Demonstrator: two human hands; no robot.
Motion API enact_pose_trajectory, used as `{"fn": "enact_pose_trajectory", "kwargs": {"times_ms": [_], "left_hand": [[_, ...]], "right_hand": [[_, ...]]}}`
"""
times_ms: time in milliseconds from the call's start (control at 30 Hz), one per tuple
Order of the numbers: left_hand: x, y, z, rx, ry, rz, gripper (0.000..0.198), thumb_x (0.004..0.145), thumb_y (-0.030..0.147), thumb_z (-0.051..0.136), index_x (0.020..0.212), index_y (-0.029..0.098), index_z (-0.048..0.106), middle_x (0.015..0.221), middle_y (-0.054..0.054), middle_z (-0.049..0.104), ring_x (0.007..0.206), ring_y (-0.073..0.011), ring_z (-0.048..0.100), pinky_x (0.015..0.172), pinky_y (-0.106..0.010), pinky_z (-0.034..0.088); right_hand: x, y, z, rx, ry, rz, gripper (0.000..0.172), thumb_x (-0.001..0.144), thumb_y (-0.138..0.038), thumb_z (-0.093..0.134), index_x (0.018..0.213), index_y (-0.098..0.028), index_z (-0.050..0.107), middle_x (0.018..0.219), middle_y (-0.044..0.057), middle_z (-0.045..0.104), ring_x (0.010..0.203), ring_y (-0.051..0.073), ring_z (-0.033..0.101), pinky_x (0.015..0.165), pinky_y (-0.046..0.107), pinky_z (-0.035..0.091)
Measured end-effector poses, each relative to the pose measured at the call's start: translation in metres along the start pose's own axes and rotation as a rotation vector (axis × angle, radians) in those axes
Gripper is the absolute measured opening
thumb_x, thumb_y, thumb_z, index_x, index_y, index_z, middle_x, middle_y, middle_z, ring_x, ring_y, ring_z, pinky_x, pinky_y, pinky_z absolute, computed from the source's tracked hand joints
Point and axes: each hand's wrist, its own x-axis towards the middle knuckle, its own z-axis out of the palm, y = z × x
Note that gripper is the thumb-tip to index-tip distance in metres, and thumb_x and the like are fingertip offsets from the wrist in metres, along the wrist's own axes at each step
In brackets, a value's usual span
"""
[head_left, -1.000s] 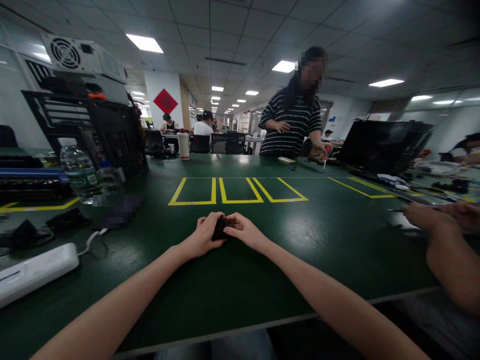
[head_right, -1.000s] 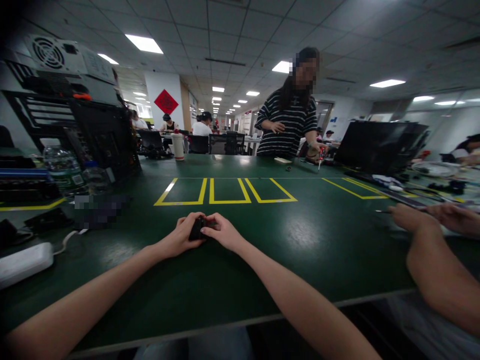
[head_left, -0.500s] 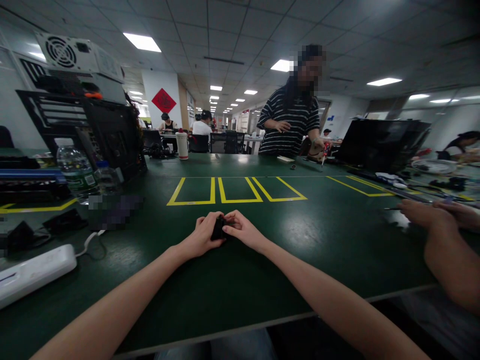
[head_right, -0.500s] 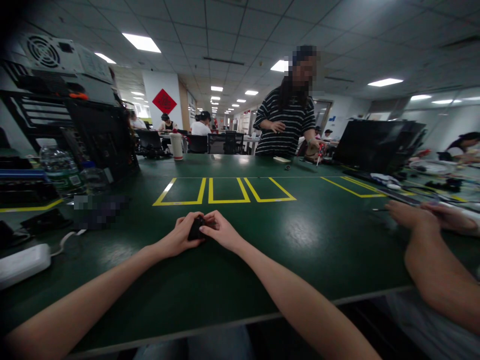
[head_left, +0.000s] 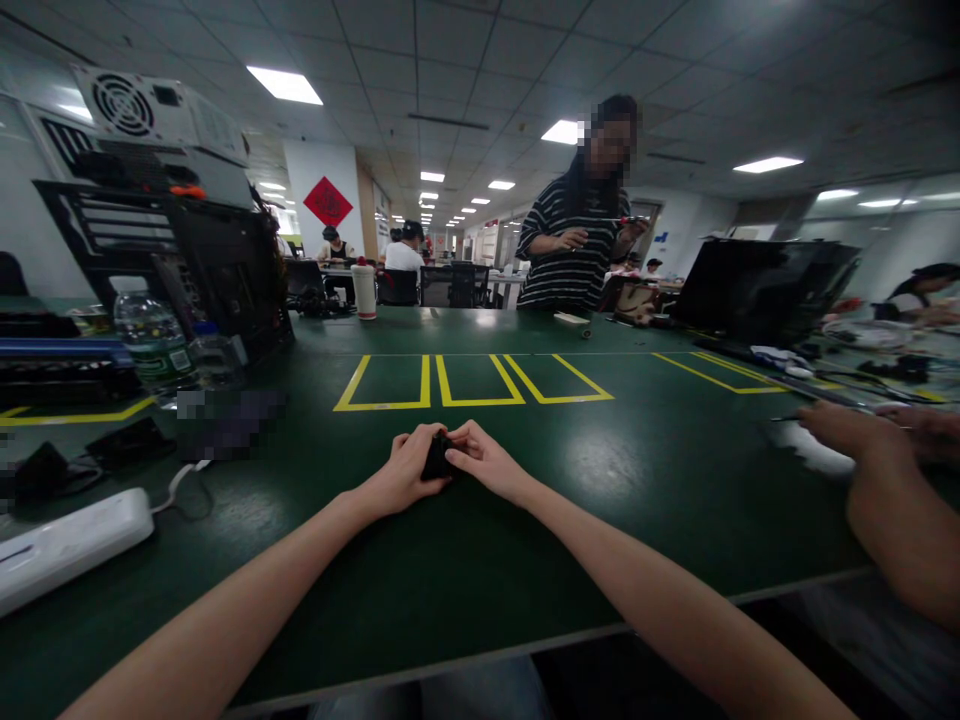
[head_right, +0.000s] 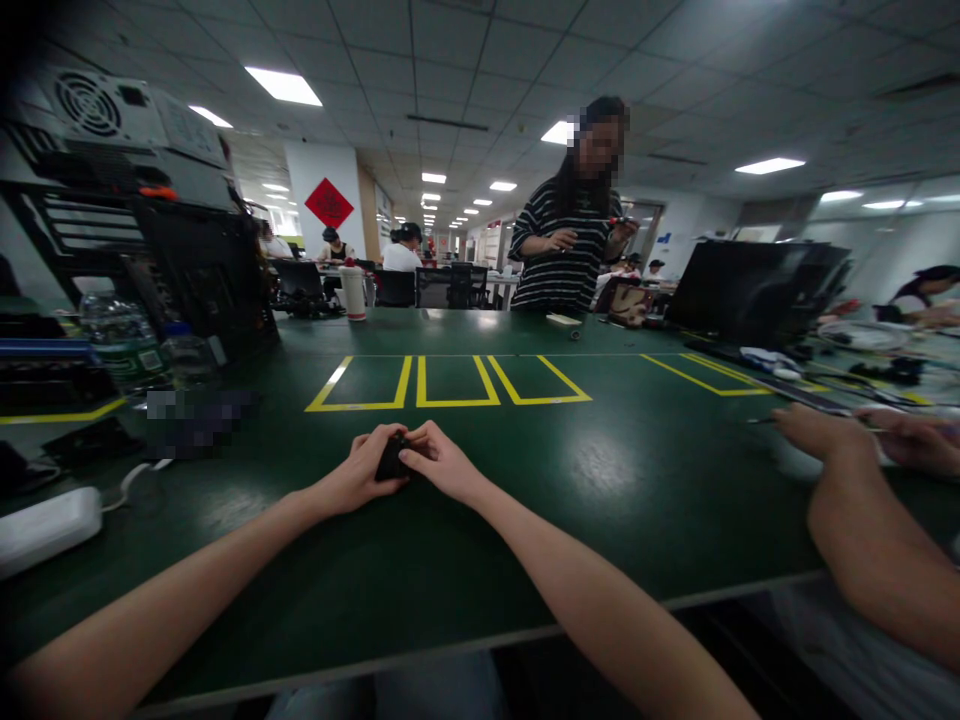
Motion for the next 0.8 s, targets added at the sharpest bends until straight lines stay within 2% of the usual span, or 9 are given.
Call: {"fn": "enact_pose_trajectory", "kwargs": {"times_ms": [167, 433, 633, 800], "left_hand": [[0.0000, -0.0021, 0.0017, 0.001, 0.015, 0.008, 0.055, 0.070, 0.026, 0.056, 0.117, 0.022, 0.026, 0.111, -0.006, 0.041, 0.104, -0.0220, 0.041, 0.092, -0.042, 0.026], [-0.0009, -0.0007, 0.0002, -0.002, 0.011, 0.009, 0.055, 0.071, 0.026, 0.055, 0.117, 0.023, 0.026, 0.112, -0.006, 0.041, 0.105, -0.0222, 0.040, 0.092, -0.042, 0.026], [-0.0004, -0.0009, 0.0001, 0.003, 0.015, 0.015, 0.055, 0.071, 0.027, 0.055, 0.117, 0.022, 0.026, 0.111, -0.006, 0.042, 0.104, -0.0213, 0.042, 0.091, -0.041, 0.027], [0.0000, -0.0030, 0.0024, 0.012, 0.030, 0.012, 0.056, 0.070, 0.027, 0.056, 0.117, 0.022, 0.026, 0.111, -0.007, 0.042, 0.105, -0.0221, 0.041, 0.091, -0.042, 0.027]], "right_hand": [[0.0001, -0.0019, 0.0003, -0.040, 0.021, 0.034, 0.031, 0.071, -0.030, 0.056, 0.098, -0.021, 0.042, 0.099, 0.002, 0.049, 0.095, 0.016, 0.050, 0.084, 0.036, 0.041], [-0.0023, -0.0047, -0.0015, 0.039, -0.066, 0.007, 0.030, 0.067, -0.022, 0.060, 0.092, -0.020, 0.043, 0.101, 0.000, 0.047, 0.095, 0.016, 0.051, 0.082, 0.035, 0.044], [-0.0014, -0.0051, 0.0027, -0.038, 0.034, -0.002, 0.020, 0.072, -0.029, 0.054, 0.089, -0.020, 0.046, 0.096, 0.001, 0.049, 0.091, 0.016, 0.052, 0.081, 0.036, 0.044], [0.0009, -0.0026, 0.0023, -0.069, 0.064, 0.018, 0.029, 0.071, -0.028, 0.055, 0.096, -0.019, 0.044, 0.098, 0.002, 0.049, 0.091, 0.016, 0.053, 0.082, 0.037, 0.043]]}}
